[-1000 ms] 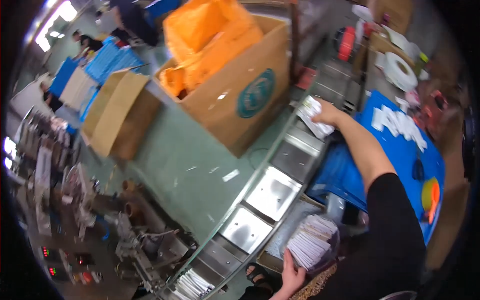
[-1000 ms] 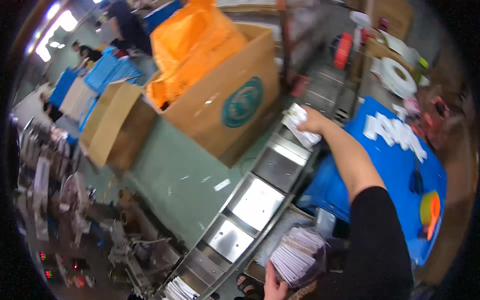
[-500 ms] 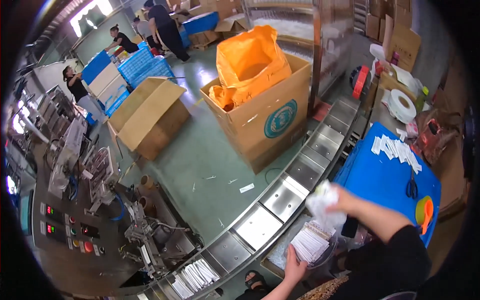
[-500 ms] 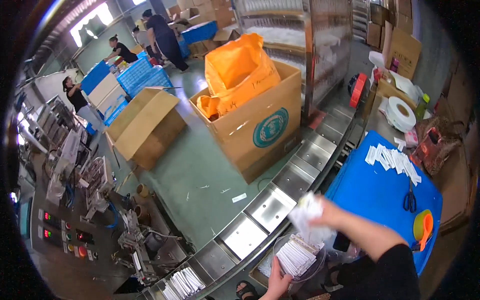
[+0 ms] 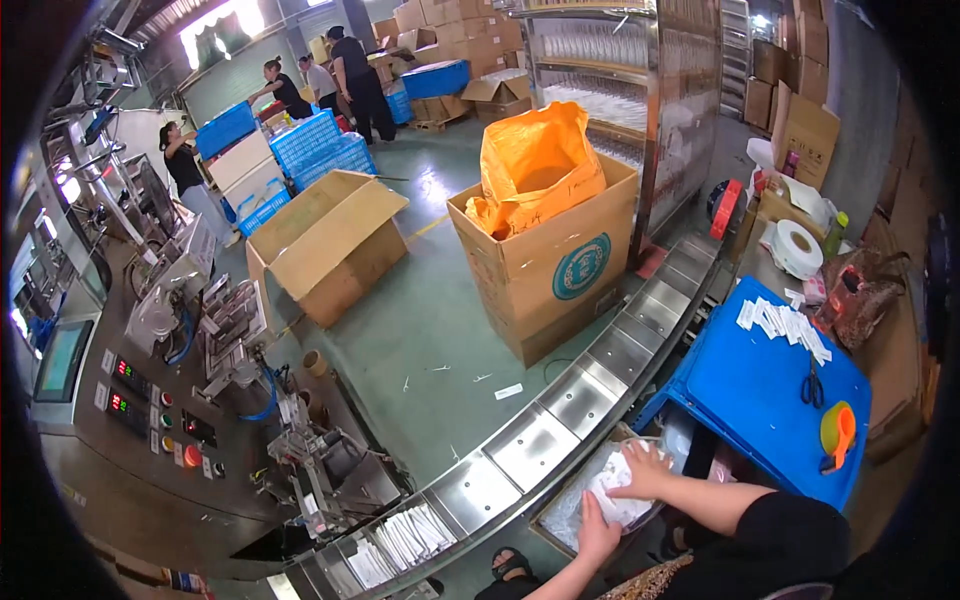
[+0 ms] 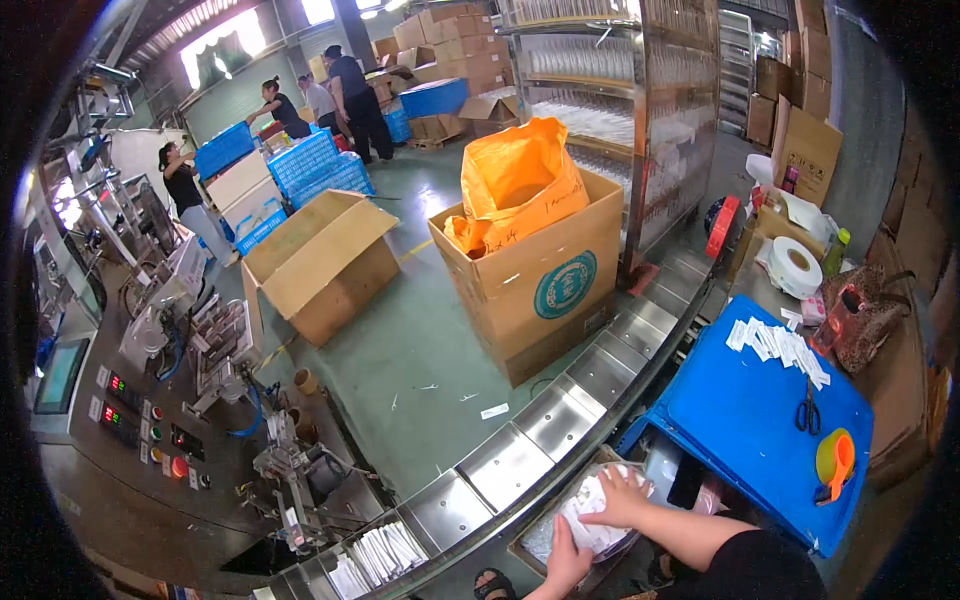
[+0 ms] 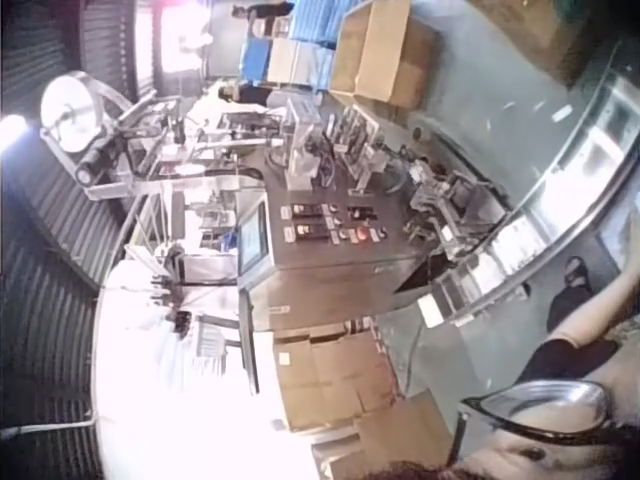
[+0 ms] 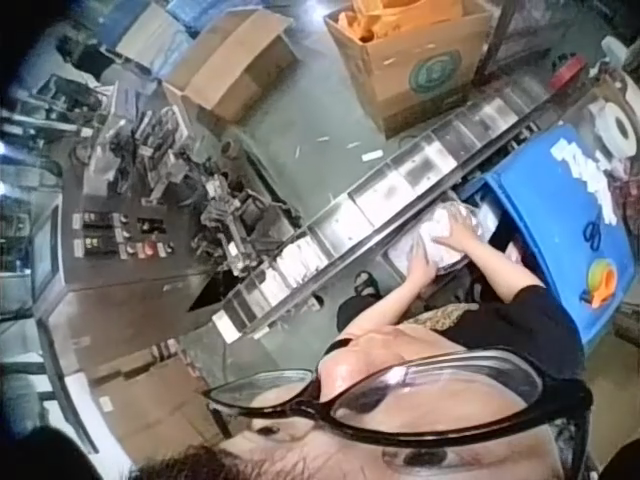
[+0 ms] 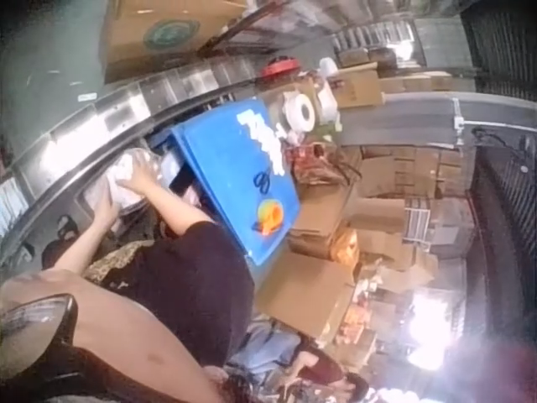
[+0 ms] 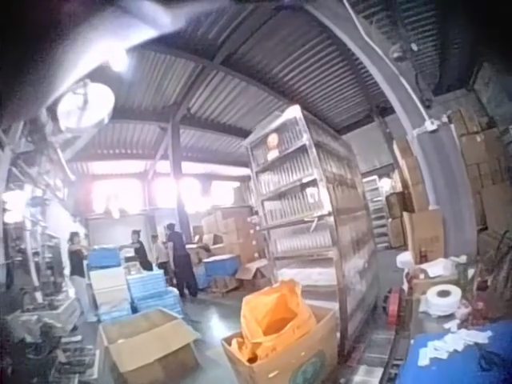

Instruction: Packing manufactured goods from a conveyor belt into plastic bags and then into a shipping box.

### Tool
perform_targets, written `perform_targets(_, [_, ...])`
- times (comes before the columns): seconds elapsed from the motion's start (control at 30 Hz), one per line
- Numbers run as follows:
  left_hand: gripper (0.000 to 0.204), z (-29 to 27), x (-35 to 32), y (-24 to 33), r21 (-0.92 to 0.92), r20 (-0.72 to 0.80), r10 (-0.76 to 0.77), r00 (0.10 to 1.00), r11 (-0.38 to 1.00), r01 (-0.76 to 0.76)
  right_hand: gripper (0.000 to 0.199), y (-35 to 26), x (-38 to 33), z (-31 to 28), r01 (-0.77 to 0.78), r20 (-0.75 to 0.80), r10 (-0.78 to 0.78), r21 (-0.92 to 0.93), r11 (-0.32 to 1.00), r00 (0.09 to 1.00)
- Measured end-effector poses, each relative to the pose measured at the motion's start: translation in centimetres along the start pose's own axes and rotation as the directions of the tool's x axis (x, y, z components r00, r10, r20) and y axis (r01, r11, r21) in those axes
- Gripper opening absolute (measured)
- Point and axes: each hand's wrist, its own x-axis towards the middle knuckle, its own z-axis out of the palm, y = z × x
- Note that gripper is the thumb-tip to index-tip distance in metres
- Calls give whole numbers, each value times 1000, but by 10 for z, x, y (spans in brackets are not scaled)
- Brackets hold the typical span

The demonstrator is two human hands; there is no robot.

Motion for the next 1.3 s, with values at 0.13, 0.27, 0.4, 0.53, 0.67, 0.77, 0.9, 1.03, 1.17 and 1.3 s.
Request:
perform_targets(0.13, [83,-2,-5,5,-13,17,25,1000,1000,-24,109,-10,-19,-29,19,39,-23,94,995,999])
perform_targets(0.27, [82,-4,-6,4,-2,10,29,1000,1000,-29,102,-16,-26,30,30,-13,-31,-47,998,999])
perform_targets(0.4, [82,-1,0,-5,13,-28,35,999,999,-35,101,-29,-28,21,47,-27,-49,-75,996,998])
perform_targets(0.53, [81,-7,-3,6,-11,2,28,1000,1000,-28,94,-12,-10,-39,281,-163,-282,-29,959,946])
perform_targets(0.67, [81,-2,-3,3,-53,40,14,999,999,-12,71,55,95,-112,340,-648,-252,11,941,719])
perform_targets(0.77, [80,1,0,2,-55,43,26,999,998,-24,65,124,183,-150,147,-680,-30,114,983,732])
perform_targets(0.9, [79,4,0,-4,-63,34,42,999,997,-40,56,159,253,-161,24,-575,154,290,957,804])
perform_targets(1.03, [78,-3,-1,10,-60,67,-57,996,996,61,50,183,296,-146,-55,-570,259,350,935,780])
perform_targets(1.17, [79,-6,4,13,-75,57,-57,997,995,62,62,196,319,-141,-327,-423,443,320,889,790])
perform_targets(1.3, [78,-6,4,7,-97,62,-58,996,993,64,89,175,317,-147,-378,-185,423,234,895,887])
